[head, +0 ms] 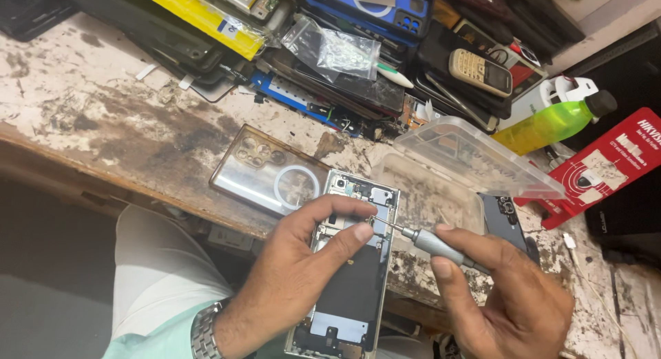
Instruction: The person uses a screwdriver to remove screws from the internal frame of a disassembled smartphone. They then reassemble the device by attaching the screen and back cover. Finally, the person powers on the phone to check the display, which shows a vertical green line.
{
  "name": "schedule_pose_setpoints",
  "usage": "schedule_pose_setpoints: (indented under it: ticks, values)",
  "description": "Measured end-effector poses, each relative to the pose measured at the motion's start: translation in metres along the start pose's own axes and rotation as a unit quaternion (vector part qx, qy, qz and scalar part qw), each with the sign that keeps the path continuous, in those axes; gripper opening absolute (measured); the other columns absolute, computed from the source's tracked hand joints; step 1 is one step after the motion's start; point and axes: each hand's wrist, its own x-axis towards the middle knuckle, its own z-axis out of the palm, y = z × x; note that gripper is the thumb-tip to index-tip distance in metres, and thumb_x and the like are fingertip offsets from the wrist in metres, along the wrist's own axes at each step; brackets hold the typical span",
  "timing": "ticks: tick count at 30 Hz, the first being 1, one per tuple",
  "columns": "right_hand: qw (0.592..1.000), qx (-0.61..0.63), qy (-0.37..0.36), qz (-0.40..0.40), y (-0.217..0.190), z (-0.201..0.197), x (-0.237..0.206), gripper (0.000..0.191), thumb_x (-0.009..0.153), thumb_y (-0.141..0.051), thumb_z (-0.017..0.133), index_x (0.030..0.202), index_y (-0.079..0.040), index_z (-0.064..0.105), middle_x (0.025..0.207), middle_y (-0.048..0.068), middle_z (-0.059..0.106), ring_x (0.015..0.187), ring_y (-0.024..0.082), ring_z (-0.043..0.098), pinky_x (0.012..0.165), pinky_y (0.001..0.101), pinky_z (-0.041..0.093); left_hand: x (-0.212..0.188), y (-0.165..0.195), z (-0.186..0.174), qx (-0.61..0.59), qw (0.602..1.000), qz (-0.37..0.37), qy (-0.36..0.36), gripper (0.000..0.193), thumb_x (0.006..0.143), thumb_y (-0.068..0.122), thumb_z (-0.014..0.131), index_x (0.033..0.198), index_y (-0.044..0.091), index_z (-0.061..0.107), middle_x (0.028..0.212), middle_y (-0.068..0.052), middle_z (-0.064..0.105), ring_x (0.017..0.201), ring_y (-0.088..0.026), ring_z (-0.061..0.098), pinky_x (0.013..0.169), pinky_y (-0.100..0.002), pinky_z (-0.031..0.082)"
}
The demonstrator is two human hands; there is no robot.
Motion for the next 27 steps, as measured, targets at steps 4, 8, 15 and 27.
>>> schedule_pose_setpoints:
  ticks: [4,8,15,27]
  values:
    - [1.000,0.005,-0.002,-0.009,-0.0004,0.0021,-0.0025,0.022,0.087,-0.004,0.075,0.109,0.001,0.071,0.098,0.016,0.079,0.095,0.020,0.080,0.079,0.0295,0.065,-0.0010,-0.0010,-0.0004,-0.017,0.999,0.027,0.008,0.019,0.097,0.020,0.066,0.110,0.007,0.071,0.076,0.004,0.068,0.064,0.000,0.062,0.053,-0.018,0.052]
    - [1.000,-0.007,0.003,-0.010,-0.0022,0.0030,-0.0036,0.024,0.086,-0.004,0.076,0.108,0.001,0.071,0.099,0.017,0.079,0.094,0.020,0.080,0.078,0.0299,0.063,-0.0019,-0.0024,-0.0018,-0.019,0.999,0.030,0.008,0.018,0.099,0.020,0.065,0.109,0.007,0.070,0.073,0.005,0.067,0.063,0.000,0.062,0.052,-0.018,0.051]
    - [1.000,0.014,-0.002,-0.001,-0.0040,0.0032,-0.0045,0.026,0.085,-0.003,0.076,0.111,0.001,0.071,0.099,0.016,0.079,0.097,0.021,0.080,0.080,0.0296,0.064,-0.0029,-0.0014,-0.0046,-0.030,0.999,0.014,0.002,0.019,0.099,0.022,0.064,0.109,0.008,0.070,0.070,0.005,0.066,0.060,0.001,0.061,0.049,-0.018,0.049]
    - [0.997,0.075,-0.003,0.015,-0.0032,0.0068,-0.0071,0.026,0.086,0.001,0.074,0.112,0.003,0.070,0.100,0.019,0.079,0.098,0.022,0.080,0.083,0.0307,0.064,-0.0023,-0.0061,-0.0099,0.049,0.995,0.085,-0.004,0.021,0.103,0.026,0.064,0.111,0.008,0.072,0.075,0.008,0.063,0.068,0.003,0.057,0.057,-0.016,0.050]
